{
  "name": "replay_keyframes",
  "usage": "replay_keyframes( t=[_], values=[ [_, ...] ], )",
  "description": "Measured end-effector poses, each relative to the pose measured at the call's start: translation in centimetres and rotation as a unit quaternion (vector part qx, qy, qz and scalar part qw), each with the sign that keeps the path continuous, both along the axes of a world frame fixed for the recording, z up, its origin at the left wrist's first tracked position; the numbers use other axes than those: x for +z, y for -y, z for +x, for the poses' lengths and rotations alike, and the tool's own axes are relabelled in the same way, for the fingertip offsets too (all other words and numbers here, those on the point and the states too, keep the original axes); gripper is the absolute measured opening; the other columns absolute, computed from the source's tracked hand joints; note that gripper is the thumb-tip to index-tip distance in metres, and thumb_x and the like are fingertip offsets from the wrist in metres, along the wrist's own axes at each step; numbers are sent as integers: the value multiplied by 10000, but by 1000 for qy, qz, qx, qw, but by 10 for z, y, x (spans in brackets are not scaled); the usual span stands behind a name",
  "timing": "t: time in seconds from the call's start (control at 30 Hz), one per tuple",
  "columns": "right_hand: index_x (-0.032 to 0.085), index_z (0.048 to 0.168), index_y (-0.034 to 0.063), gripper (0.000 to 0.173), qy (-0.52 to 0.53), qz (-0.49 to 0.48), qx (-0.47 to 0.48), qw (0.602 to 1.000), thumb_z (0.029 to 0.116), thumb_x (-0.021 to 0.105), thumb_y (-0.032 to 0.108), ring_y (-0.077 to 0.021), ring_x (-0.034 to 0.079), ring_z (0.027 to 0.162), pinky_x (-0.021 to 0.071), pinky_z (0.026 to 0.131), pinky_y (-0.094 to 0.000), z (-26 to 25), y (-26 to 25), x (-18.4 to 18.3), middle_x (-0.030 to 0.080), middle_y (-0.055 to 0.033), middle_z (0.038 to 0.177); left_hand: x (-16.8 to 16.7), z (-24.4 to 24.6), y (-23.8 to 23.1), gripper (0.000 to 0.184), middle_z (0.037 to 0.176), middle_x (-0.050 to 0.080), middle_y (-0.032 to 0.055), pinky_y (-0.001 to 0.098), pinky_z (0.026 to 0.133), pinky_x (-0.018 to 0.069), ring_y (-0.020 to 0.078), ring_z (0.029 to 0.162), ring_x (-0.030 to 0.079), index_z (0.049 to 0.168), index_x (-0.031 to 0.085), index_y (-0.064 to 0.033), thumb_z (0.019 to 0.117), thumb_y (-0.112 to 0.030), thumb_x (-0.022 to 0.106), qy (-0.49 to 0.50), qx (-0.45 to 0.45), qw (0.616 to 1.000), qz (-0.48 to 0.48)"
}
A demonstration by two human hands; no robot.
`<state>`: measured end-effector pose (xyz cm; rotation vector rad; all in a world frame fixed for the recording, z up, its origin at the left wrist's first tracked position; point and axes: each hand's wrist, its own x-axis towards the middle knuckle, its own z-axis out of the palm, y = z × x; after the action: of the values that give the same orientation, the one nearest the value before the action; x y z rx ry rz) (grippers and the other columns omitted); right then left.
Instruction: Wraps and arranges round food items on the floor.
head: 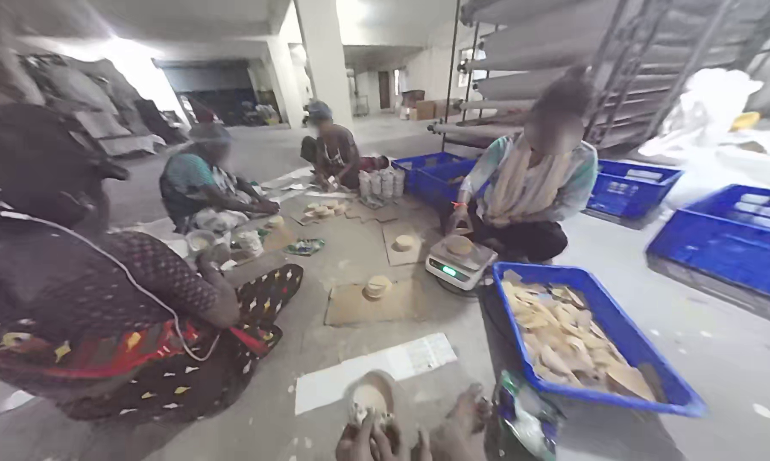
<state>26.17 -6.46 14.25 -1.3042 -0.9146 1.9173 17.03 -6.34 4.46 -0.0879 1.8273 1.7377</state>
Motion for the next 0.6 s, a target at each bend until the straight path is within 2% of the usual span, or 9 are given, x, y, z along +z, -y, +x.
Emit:
replay_keyframes(
  t=[0.1, 0.17, 0.23, 0.3, 0.37, 0.47, 0.5, 0.57, 0.6],
  values=[
    [583, 1261, -125, 271, 1, -11, -25, 1000, 1019, 564, -4, -96, 617, 982, 489, 894, -216, -10, -5, 3, 645, -187, 1173, 41, 22, -4, 197, 884, 679, 124, 249, 752, 544, 75, 770, 624, 1016, 648, 115, 898, -6, 750, -66, 44, 996, 44],
    [665, 1101, -116, 201, 20, 10, -79, 997, 1024, 600, 57, -115, 661, 866, 539, 856, -264, -23, -13, -16, 698, -170, 996, 49, 28, -6, 226, 897, 707, 126, 205, 782, 562, 39, 811, 662, 1007, 653, 140, 831, 57, 768, -147, 46, 984, 87],
    [710, 941, -76, 209, 29, 91, -142, 985, 993, 667, 122, -123, 666, 721, 567, 751, -311, -36, -21, -55, 703, -119, 796, 48, 32, -6, 262, 934, 720, 161, 217, 850, 552, 66, 881, 678, 996, 662, 160, 792, 51, 787, -212, 24, 970, 115],
    [692, 878, -68, 163, 17, 160, -187, 969, 929, 727, 83, -96, 629, 628, 559, 663, -280, -39, -26, -64, 667, -78, 710, 55, 36, -4, 243, 910, 726, 133, 191, 852, 552, 36, 870, 684, 967, 669, 144, 780, 38, 783, -241, 16, 959, 147],
    [712, 907, -54, 107, 17, 236, -184, 954, 882, 750, 42, -67, 641, 632, 563, 650, -239, -33, -24, -59, 693, -66, 743, 55, 37, -4, 194, 874, 728, 80, 172, 824, 557, 1, 839, 684, 958, 665, 122, 797, 61, 756, -243, 25, 950, 195],
    [753, 1118, -46, 210, 7, 299, -116, 947, 933, 683, 24, -88, 711, 807, 594, 763, -241, -16, -6, -43, 756, -122, 988, 57, 36, -2, 110, 812, 739, -24, 172, 783, 590, -31, 790, 698, 920, 684, 56, 816, 73, 715, -231, 50, 934, 268],
    [752, 1102, -45, 191, -17, 278, -123, 953, 943, 673, 25, -63, 700, 786, 586, 742, -221, -13, -4, -37, 755, -92, 959, 61, 40, 3, 108, 806, 741, -43, 179, 786, 594, -28, 788, 700, 915, 694, 41, 814, 78, 705, -218, 48, 931, 287],
    [690, 991, -39, 93, -86, 246, -180, 948, 901, 677, -22, -29, 629, 653, 540, 624, -194, -9, -17, -27, 682, -12, 768, 69, 53, 15, 134, 818, 754, -46, 203, 806, 603, -2, 809, 715, 913, 710, 13, 804, 92, 704, -183, 25, 929, 320],
    [638, 1010, -25, 147, -115, 263, -203, 936, 869, 670, -53, -10, 612, 623, 534, 593, -177, -8, -26, -24, 646, 24, 729, 73, 58, 22, 147, 841, 760, -33, 218, 826, 606, 17, 833, 720, 927, 712, 11, 810, 100, 704, -158, 8, 931, 327]
  ],
)
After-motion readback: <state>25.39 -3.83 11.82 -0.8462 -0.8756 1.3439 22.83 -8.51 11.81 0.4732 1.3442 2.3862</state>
